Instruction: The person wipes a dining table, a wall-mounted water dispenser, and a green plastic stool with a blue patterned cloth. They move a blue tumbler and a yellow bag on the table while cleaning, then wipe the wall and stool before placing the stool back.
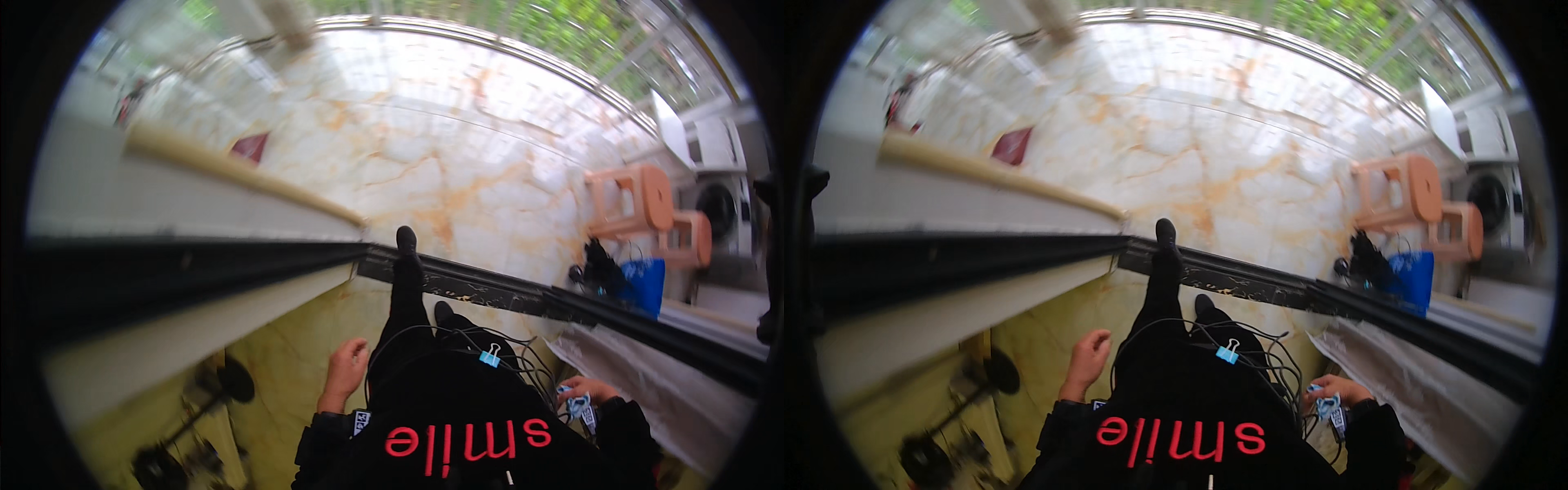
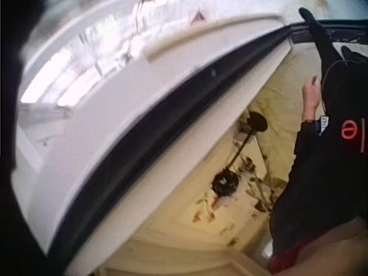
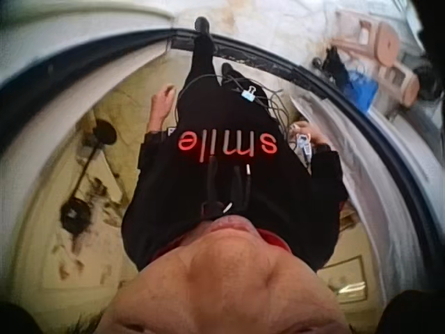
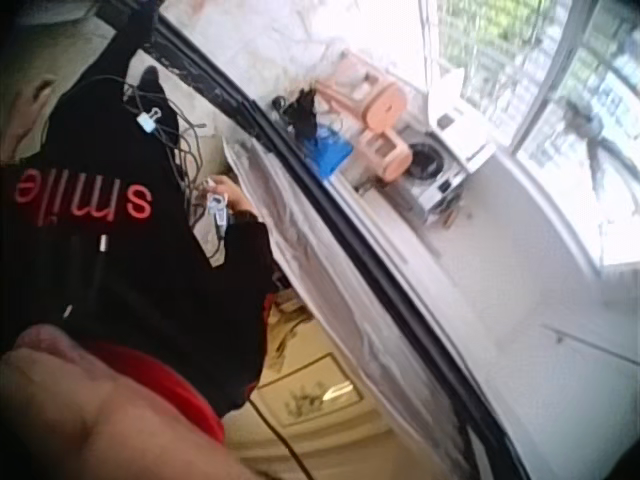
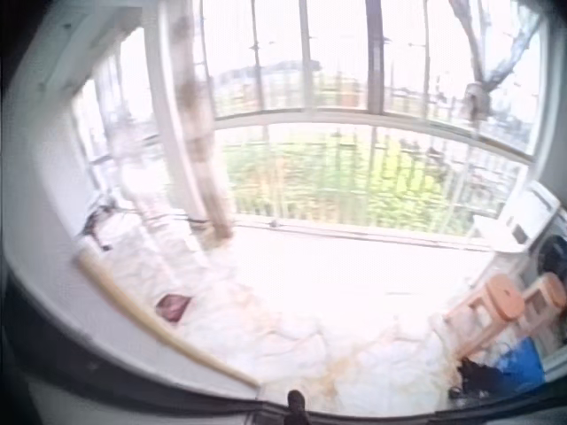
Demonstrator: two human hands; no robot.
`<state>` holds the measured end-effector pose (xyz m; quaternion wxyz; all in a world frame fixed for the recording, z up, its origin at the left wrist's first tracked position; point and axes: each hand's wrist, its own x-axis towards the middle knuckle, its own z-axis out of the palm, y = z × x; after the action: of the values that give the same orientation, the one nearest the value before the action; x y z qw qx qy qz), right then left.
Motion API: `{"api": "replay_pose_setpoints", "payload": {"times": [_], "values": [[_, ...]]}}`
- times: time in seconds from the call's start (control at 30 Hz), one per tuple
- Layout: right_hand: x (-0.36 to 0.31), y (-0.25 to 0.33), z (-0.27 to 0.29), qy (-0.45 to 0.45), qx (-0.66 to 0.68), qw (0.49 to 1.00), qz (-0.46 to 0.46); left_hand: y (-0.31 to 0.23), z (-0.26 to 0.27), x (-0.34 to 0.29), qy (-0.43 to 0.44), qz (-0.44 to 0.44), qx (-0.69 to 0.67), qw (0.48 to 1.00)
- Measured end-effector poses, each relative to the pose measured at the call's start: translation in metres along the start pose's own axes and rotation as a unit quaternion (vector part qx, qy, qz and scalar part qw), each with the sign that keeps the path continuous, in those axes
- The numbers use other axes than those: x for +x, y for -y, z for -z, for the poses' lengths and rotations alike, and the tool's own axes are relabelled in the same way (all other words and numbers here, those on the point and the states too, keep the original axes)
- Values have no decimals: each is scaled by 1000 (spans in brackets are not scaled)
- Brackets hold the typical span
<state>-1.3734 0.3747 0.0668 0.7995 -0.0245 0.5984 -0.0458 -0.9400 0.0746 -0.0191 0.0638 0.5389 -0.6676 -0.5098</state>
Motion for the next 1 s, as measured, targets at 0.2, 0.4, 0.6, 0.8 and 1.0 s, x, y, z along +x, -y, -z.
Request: {"api": "replay_pose_setpoints", "payload": {"times": [0.2, 0.4, 0.6, 0.8, 1.0], "values": [[14, 64, -36, -23, -166, 984, -61, 68, 10, -104, -129, 81, -45, 987], [86, 94, -102, -41, -237, 971, 16, 163, 26, -187, -227, 86, -96, 965], [176, 135, -184, 16, -652, 611, 448, 251, 81, -327, -361, 99, -89, 923], [266, 229, -338, 90, -837, 307, 443, 333, 109, -454, -502, 172, -73, 844], [277, 299, -473, 148, -869, 472, -31, 375, 124, -491, -533, 230, -136, 803]]}}
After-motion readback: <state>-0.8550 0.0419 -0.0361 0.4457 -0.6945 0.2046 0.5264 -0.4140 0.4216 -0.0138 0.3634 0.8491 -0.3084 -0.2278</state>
